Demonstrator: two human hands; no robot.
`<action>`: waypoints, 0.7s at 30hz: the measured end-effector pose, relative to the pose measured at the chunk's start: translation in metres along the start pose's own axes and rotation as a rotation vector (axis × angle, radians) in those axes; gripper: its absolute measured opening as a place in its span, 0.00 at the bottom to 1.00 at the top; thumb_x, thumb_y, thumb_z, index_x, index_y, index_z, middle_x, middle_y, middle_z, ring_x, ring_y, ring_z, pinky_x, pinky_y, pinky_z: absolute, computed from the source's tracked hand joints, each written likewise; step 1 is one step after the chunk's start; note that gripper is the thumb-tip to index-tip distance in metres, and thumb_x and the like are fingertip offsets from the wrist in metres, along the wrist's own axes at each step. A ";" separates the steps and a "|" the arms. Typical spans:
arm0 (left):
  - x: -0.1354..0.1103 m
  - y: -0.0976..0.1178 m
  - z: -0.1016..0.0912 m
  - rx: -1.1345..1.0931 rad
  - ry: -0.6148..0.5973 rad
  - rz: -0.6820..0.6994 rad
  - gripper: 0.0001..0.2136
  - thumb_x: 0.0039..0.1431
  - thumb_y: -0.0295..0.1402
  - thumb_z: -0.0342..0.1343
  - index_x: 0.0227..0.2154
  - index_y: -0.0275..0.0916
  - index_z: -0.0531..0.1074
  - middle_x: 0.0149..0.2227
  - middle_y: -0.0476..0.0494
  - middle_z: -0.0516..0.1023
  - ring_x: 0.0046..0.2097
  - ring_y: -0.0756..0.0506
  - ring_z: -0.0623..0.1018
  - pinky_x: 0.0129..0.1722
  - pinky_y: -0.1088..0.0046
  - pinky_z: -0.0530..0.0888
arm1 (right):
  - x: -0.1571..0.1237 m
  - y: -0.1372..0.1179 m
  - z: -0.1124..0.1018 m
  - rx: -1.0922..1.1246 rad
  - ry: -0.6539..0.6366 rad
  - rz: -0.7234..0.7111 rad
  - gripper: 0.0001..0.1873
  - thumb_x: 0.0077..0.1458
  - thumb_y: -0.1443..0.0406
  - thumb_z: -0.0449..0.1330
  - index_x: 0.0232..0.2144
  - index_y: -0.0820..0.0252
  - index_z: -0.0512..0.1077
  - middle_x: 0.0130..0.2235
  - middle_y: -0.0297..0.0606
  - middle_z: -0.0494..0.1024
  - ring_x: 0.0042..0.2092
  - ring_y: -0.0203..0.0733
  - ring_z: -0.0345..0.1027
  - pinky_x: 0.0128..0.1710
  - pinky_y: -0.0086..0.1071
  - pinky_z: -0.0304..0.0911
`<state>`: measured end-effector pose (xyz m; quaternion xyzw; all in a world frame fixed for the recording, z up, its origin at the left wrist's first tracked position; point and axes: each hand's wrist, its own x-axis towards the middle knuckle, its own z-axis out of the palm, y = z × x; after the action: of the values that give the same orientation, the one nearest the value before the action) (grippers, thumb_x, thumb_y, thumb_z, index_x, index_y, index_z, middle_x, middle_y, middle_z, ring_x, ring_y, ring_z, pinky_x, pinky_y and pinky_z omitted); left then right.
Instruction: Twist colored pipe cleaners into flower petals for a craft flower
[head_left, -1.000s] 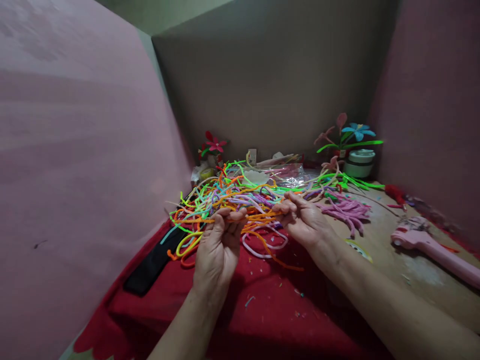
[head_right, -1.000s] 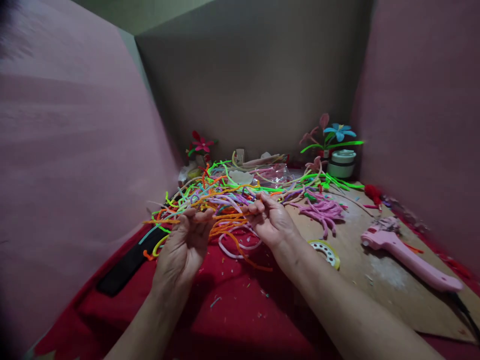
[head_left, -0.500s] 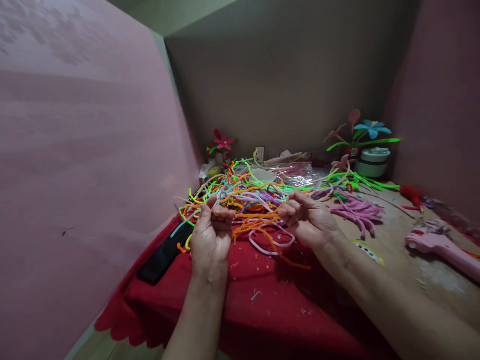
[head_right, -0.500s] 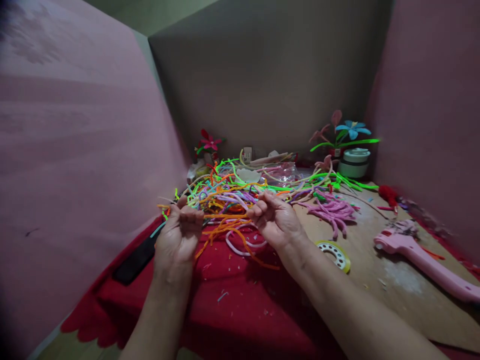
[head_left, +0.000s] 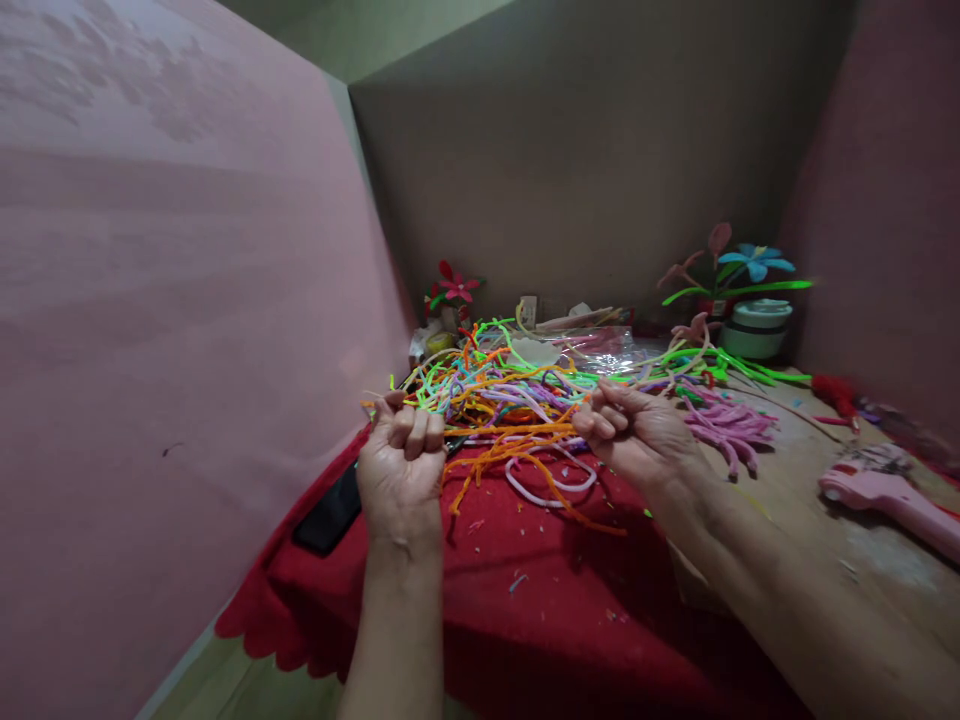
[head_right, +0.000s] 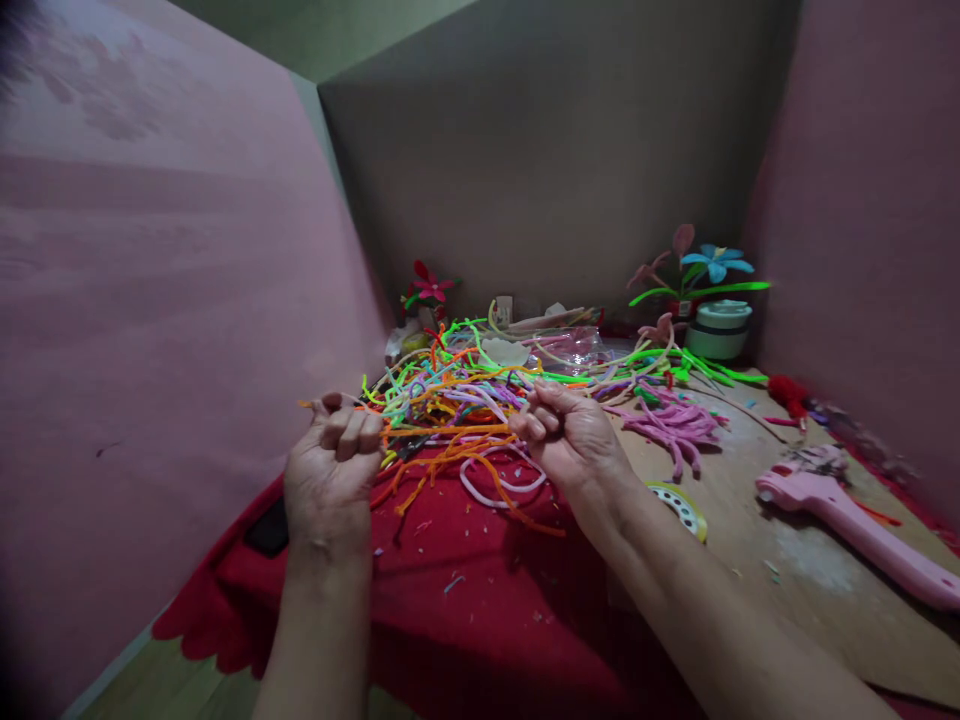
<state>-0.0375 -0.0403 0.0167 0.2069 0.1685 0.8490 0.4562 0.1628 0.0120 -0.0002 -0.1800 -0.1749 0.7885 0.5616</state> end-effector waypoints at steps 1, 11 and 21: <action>-0.001 0.000 0.000 0.001 -0.013 0.011 0.19 0.67 0.29 0.31 0.26 0.33 0.65 0.11 0.58 0.47 0.13 0.57 0.48 0.14 0.79 0.50 | -0.001 -0.001 0.000 -0.006 -0.010 -0.002 0.17 0.50 0.76 0.53 0.14 0.61 0.55 0.12 0.25 0.51 0.15 0.27 0.42 0.17 0.24 0.55; 0.000 -0.005 -0.001 -0.149 0.030 0.092 0.17 0.67 0.32 0.32 0.31 0.34 0.65 0.14 0.58 0.55 0.14 0.57 0.57 0.17 0.82 0.56 | 0.000 0.008 -0.003 0.020 -0.058 0.007 0.14 0.49 0.74 0.56 0.17 0.61 0.58 0.13 0.22 0.48 0.14 0.26 0.41 0.16 0.22 0.52; 0.013 0.016 -0.026 -0.137 -0.107 0.074 0.19 0.66 0.25 0.27 0.27 0.36 0.62 0.12 0.58 0.46 0.13 0.55 0.52 0.15 0.80 0.52 | -0.009 0.009 -0.003 0.017 -0.076 -0.017 0.13 0.50 0.73 0.57 0.18 0.61 0.59 0.14 0.23 0.48 0.16 0.27 0.45 0.19 0.24 0.58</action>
<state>-0.0679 -0.0405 0.0049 0.2264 0.0774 0.8626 0.4458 0.1596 0.0009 -0.0059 -0.1437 -0.1907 0.7913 0.5629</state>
